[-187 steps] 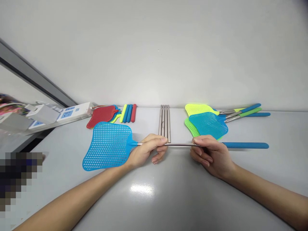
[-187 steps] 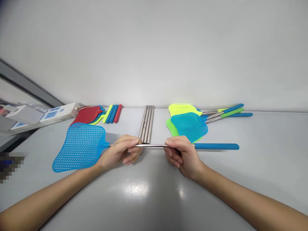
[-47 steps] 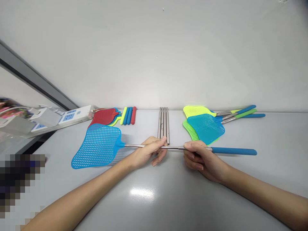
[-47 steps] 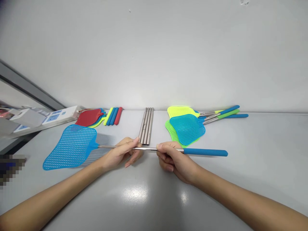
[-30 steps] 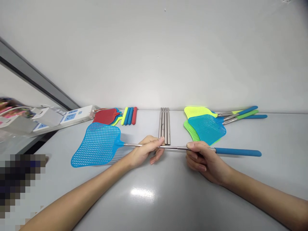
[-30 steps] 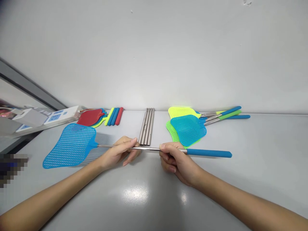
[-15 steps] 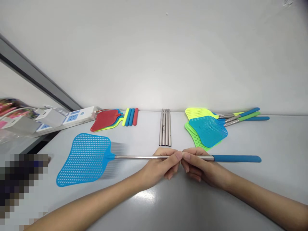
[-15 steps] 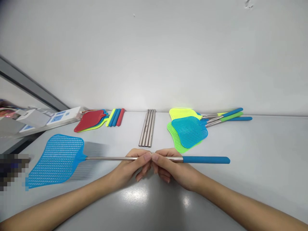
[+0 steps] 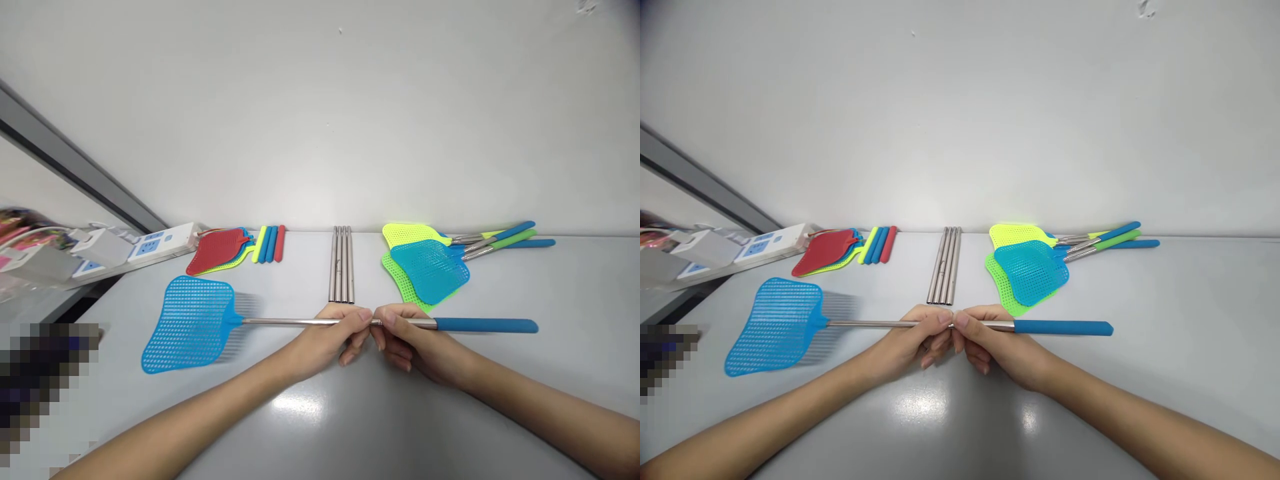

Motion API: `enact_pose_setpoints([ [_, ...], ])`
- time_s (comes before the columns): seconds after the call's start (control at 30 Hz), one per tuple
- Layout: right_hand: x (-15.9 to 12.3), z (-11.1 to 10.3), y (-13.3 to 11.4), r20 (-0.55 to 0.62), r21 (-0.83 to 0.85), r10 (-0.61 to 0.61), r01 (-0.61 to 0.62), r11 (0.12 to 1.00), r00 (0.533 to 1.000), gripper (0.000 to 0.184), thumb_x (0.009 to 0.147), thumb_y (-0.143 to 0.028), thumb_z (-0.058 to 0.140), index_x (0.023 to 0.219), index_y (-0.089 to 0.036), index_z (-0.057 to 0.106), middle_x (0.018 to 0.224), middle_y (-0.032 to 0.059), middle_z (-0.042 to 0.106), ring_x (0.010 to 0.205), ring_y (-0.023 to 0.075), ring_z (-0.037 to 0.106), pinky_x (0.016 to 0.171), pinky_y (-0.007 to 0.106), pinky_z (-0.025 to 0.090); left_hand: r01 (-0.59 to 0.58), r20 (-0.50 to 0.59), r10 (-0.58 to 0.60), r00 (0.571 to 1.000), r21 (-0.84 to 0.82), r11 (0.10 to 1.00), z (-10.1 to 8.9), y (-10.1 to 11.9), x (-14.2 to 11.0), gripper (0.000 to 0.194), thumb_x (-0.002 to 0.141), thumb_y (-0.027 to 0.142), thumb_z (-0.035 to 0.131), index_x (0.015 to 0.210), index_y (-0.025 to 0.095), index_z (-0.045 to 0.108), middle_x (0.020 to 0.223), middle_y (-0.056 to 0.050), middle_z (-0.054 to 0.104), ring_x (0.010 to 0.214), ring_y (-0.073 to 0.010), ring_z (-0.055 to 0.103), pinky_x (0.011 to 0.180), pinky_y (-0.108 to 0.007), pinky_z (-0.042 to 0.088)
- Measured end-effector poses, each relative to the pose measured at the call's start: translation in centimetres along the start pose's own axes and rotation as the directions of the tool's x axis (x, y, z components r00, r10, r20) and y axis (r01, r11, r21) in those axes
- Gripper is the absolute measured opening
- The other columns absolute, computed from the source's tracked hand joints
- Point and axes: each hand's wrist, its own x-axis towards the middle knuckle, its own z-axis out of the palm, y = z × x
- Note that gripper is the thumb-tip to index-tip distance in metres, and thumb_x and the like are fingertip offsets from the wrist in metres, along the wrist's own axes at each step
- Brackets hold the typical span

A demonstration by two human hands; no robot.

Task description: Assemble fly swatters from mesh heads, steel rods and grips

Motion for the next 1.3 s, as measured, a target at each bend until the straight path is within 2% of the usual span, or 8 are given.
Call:
enact_pose_setpoints([
  [0.1,0.15,0.08,-0.25,-0.019,0.022,0.045,-0.045,0.999,0.999,0.035,0.084,-0.039,0.048,0.060,-0.014,0.052,0.044,-0.0078,0.030,0.039,0.0048,0.027,0.038,0.017,0.024,0.001,0.000,-0.001,1.000,-0.028,1.000,-0.11,-0.24,0.09,0.041,0.086,0.038,0.041,0.052,0.015,0.043,0.039,0.005,0.039,0.040,-0.0075,0.033,0.044,-0.022,0.025],
  [0.27,0.21,0.32,-0.66,-0.047,0.015,0.089,-0.089,0.996,0.995,0.035,0.084,-0.038,0.049,0.057,-0.014,0.050,0.043,-0.0079,0.029,0.039,0.0048,0.028,0.038,0.017,0.023,0.003,-0.011,-0.003,1.000,-0.024,1.000,-0.24,-0.50,0.15,0.041,0.085,0.038,0.041,0.051,0.015,0.042,0.040,0.004,0.040,0.041,-0.0076,0.035,0.045,-0.022,0.027],
  [0.6,0.21,0.17,-0.71,-0.044,0.007,0.094,-0.093,0.996,0.995,0.035,0.084,-0.035,0.048,0.056,-0.014,0.050,0.043,-0.0075,0.030,0.039,0.0052,0.030,0.039,0.018,0.022,-0.033,0.001,0.034,0.999,-0.033,0.999,-0.03,-0.21,0.15,0.037,0.086,0.031,0.036,0.062,0.012,0.057,0.042,0.003,0.043,0.043,-0.0092,0.038,0.049,-0.023,0.031],
  [1.1,0.28,0.06,-0.51,-0.058,0.037,0.098,-0.096,0.995,0.993,0.034,0.082,-0.033,0.050,0.055,-0.014,0.051,0.042,-0.0074,0.031,0.038,0.0048,0.029,0.038,0.018,0.022,-0.012,0.028,0.010,1.000,0.071,0.997,-0.24,0.11,0.13,0.040,0.086,0.039,0.038,0.054,0.016,0.044,0.043,0.003,0.043,0.045,-0.0084,0.036,0.048,-0.022,0.029],
  [1.3,0.25,0.08,-0.48,-0.061,0.044,0.102,-0.099,0.994,0.993,0.034,0.082,-0.034,0.051,0.055,-0.014,0.051,0.042,-0.0076,0.031,0.038,0.0050,0.029,0.038,0.018,0.022,0.012,0.019,-0.013,1.000,0.046,0.999,-0.27,-0.03,0.09,0.040,0.085,0.041,0.040,0.055,0.016,0.044,0.043,0.003,0.043,0.044,-0.0085,0.036,0.046,-0.022,0.028],
])
